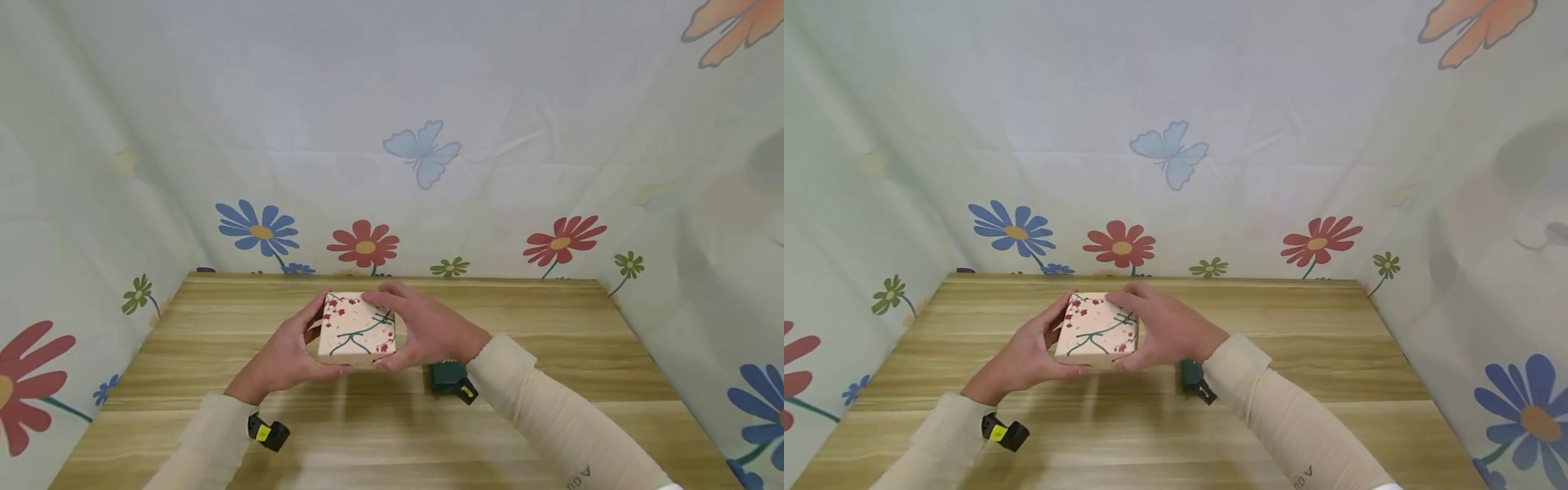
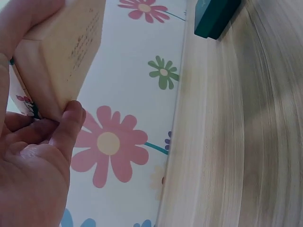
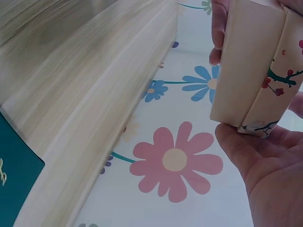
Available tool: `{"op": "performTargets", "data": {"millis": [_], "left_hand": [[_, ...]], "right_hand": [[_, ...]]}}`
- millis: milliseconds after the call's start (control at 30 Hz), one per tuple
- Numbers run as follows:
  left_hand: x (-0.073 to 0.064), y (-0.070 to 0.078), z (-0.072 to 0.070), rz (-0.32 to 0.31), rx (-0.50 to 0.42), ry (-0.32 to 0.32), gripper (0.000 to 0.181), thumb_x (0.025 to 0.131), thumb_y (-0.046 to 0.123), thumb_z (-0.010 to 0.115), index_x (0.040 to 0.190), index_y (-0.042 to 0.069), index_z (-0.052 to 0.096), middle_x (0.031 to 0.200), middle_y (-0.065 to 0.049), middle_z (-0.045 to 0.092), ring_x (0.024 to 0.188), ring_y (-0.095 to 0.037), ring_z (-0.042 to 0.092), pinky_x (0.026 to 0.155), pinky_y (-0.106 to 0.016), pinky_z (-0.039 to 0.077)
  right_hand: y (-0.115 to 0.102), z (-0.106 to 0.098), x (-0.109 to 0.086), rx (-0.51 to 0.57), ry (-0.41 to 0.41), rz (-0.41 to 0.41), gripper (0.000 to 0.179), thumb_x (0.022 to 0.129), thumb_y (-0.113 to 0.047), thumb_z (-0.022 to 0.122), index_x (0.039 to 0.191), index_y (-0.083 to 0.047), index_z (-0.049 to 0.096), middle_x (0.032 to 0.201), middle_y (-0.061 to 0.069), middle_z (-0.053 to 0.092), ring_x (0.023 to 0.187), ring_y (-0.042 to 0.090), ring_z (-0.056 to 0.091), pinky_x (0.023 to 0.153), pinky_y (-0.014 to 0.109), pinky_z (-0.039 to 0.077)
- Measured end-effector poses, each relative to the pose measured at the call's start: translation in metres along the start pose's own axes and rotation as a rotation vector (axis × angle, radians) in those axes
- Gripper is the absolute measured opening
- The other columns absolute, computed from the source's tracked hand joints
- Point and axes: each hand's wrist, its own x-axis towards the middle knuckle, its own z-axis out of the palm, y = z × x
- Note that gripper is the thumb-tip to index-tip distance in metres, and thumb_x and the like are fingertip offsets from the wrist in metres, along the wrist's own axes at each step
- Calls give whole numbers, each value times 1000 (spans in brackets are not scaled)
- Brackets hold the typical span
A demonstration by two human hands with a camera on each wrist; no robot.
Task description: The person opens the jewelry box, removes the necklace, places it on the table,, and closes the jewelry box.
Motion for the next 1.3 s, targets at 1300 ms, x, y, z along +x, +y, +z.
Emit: {"op": "performTargets", "data": {"millis": [1300], "left_hand": [[-1,-3,-5,-28,-5,25,119,70,29,99,163,8,28,167,-14,38,153,-38,41,119,-46,40]], "right_hand": [[-7,-14,-3,-23,17,-11,94,74,-50,88,155,-24,48,150,0,49,122,19,56,100,39,57]]}}
